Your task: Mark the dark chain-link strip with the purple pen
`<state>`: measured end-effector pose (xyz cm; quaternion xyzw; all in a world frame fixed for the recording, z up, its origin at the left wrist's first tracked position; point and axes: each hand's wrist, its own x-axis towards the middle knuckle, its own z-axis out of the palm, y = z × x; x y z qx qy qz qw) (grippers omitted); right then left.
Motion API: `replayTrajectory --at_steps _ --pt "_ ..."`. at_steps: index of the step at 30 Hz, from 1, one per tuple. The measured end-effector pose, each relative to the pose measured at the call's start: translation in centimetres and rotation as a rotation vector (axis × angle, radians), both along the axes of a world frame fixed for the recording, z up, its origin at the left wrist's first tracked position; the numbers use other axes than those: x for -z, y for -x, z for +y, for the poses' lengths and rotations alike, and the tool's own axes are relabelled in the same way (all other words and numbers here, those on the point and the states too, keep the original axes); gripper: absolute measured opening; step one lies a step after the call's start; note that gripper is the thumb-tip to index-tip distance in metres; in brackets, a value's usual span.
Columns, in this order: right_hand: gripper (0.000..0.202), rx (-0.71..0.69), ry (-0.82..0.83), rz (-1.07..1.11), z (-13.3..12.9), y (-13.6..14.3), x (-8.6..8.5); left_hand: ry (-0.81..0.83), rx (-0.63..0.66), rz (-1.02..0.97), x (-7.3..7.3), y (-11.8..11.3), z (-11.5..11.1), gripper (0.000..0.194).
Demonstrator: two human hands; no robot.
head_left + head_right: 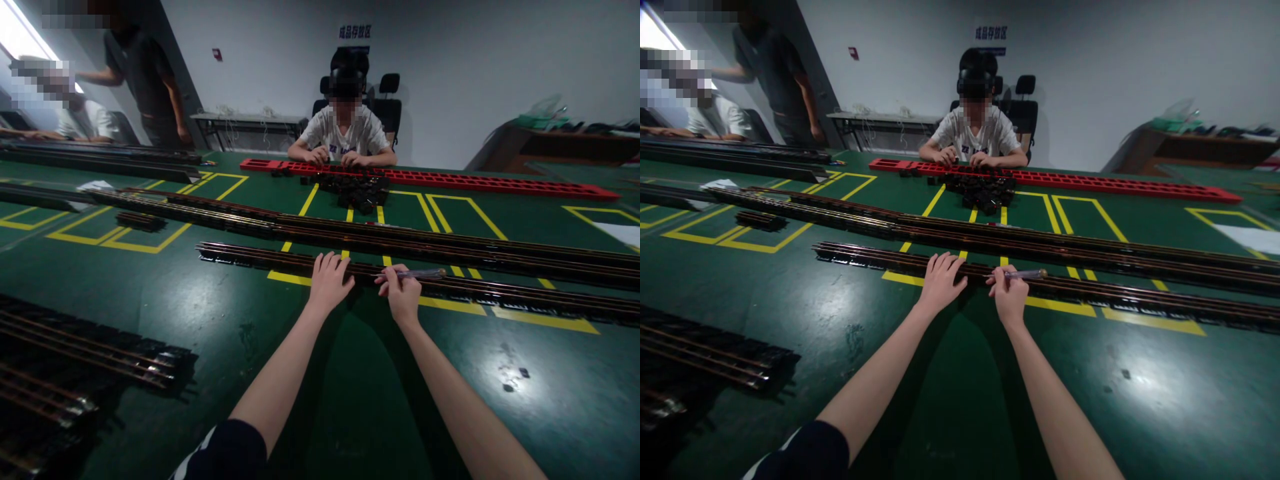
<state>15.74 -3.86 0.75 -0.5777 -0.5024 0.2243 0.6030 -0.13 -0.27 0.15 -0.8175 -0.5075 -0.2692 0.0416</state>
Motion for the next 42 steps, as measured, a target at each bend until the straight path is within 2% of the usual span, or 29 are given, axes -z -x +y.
replayTrajectory --at_steps 7,13,28,36,42 --pt "0.032 0.11 -0.007 0.029 -0.26 -0.06 -0.23 0.013 0.006 0.0 -0.36 -0.08 -0.13 0.032" --pt "0.035 0.051 0.003 0.032 -0.32 -0.15 -0.47 0.018 0.002 -0.006 -0.49 -0.14 -0.18 0.031" --pt "0.036 0.048 -0.008 0.035 -0.36 0.03 -0.61 -0.025 -0.03 0.033 -0.35 -0.46 -0.41 0.028" --pt "0.035 -0.065 -0.015 -0.015 -0.19 -0.13 0.03 -0.037 -0.038 0.045 -0.44 -0.4 -0.62 0.034" --pt "0.038 -0.085 -0.012 -0.005 -0.12 -0.09 0.07 -0.028 -0.035 0.046 -0.56 -0.38 -0.68 0.04"
